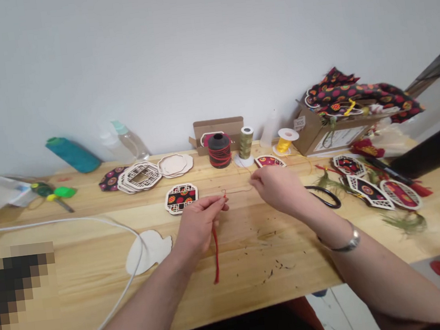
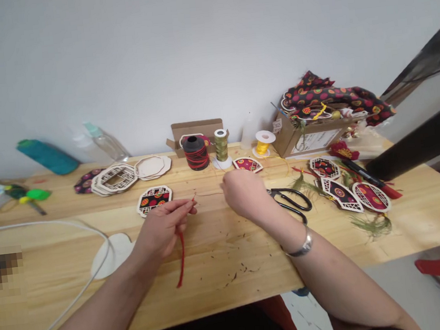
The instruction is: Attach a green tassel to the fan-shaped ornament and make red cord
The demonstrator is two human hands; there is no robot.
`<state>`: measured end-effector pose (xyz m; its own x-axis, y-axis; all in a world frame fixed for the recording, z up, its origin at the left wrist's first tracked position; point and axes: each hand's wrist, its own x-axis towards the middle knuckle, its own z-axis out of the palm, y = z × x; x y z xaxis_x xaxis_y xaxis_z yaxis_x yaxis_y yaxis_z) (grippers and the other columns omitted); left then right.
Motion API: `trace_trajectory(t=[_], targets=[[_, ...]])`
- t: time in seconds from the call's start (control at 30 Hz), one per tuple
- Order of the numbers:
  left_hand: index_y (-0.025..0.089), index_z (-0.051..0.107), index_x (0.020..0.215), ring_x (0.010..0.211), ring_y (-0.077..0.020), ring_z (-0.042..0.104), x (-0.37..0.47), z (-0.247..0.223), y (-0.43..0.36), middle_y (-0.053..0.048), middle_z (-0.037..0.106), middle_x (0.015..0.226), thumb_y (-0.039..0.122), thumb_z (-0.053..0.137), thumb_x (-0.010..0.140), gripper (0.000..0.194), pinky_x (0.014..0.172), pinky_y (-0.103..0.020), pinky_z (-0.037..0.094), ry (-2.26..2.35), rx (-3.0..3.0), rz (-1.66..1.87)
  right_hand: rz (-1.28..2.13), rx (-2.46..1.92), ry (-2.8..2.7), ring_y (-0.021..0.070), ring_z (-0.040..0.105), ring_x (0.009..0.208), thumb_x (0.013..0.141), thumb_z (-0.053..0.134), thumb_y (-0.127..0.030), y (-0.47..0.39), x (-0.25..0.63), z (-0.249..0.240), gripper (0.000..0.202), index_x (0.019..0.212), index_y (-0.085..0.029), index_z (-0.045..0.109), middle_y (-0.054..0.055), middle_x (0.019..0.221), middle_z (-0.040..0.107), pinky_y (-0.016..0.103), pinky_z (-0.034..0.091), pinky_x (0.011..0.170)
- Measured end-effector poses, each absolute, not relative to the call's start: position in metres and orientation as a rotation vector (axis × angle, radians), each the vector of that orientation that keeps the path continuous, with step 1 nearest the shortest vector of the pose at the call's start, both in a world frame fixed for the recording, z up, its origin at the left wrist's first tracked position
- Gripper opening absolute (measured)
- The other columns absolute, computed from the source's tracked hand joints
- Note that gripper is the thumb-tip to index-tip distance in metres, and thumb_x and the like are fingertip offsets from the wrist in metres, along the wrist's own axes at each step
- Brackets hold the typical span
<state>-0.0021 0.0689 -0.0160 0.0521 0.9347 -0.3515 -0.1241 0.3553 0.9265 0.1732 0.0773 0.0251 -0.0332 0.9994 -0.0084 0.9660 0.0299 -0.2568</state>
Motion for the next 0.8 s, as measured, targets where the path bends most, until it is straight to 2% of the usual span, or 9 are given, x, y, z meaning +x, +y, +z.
trace_trajectory(t=[0.1, 0.3, 0.5, 0.67, 0.8], targets=[[0.012, 0.072, 0.069, 0.042, -0.003, 0.034, -0.003, -0.015, 0.068, -0.003, 0.064, 0.059, 0.032, 0.078, 0.055, 0.025, 0.038, -0.017, 0.024, 1.239, 0.874, 0.98, -0.009, -2.264, -2.345, 0.025, 0.065, 0.078, 0.086, 0.046, -0.022, 0.06, 0.192, 0.039, 0.025, 0.08, -0.01, 0.068, 0.017, 0.082, 0.069, 0.029, 0.042, 0.062], [0.013, 0.071, 0.069, 0.042, -0.0029, 0.035, -0.004, -0.017, 0.067, -0.002, 0.064, 0.06, 0.033, 0.076, 0.06, 0.023, 0.039, -0.017, 0.025, 1.18, 0.892, 0.995, -0.029, -2.447, -2.402, 0.0271, 0.064, 0.083, 0.082, 0.048, -0.012, 0.02, 0.24, 0.017, 0.017, 0.088, -0.008, 0.063, 0.018, 0.086, 0.066, 0.032, 0.045, 0.071], [0.013, 0.071, 0.068, 0.042, -0.0037, 0.034, -0.003, -0.015, 0.068, -0.002, 0.063, 0.059, 0.032, 0.076, 0.057, 0.022, 0.039, -0.018, 0.024, 1.187, 0.897, 1.0, -0.07, -2.474, -2.242, 0.0281, 0.06, 0.094, 0.08, 0.048, -0.009, 0.01, 0.255, -0.004, 0.022, 0.098, -0.006, 0.06, 0.02, 0.097, 0.062, 0.034, 0.042, 0.082], [0.013, 0.071, 0.067, 0.042, -0.0034, 0.034, -0.003, -0.015, 0.068, -0.002, 0.063, 0.058, 0.032, 0.077, 0.057, 0.023, 0.039, -0.018, 0.024, 1.17, 0.894, 1.003, 0.127, -2.409, -2.073, 0.0248, 0.058, 0.087, 0.075, 0.051, -0.011, 0.011, 0.256, 0.005, 0.023, 0.095, -0.007, 0.06, 0.017, 0.095, 0.059, 0.032, 0.043, 0.076], [0.013, 0.071, 0.071, 0.044, -0.0035, 0.036, -0.004, -0.018, 0.067, -0.002, 0.063, 0.06, 0.033, 0.076, 0.061, 0.022, 0.04, -0.017, 0.025, 1.164, 0.934, 0.998, 0.704, -1.967, -1.963, 0.0168, 0.054, 0.071, 0.078, 0.053, -0.027, 0.01, 0.242, 0.01, 0.021, 0.092, -0.014, 0.061, 0.007, 0.083, 0.059, 0.026, 0.041, 0.064]])
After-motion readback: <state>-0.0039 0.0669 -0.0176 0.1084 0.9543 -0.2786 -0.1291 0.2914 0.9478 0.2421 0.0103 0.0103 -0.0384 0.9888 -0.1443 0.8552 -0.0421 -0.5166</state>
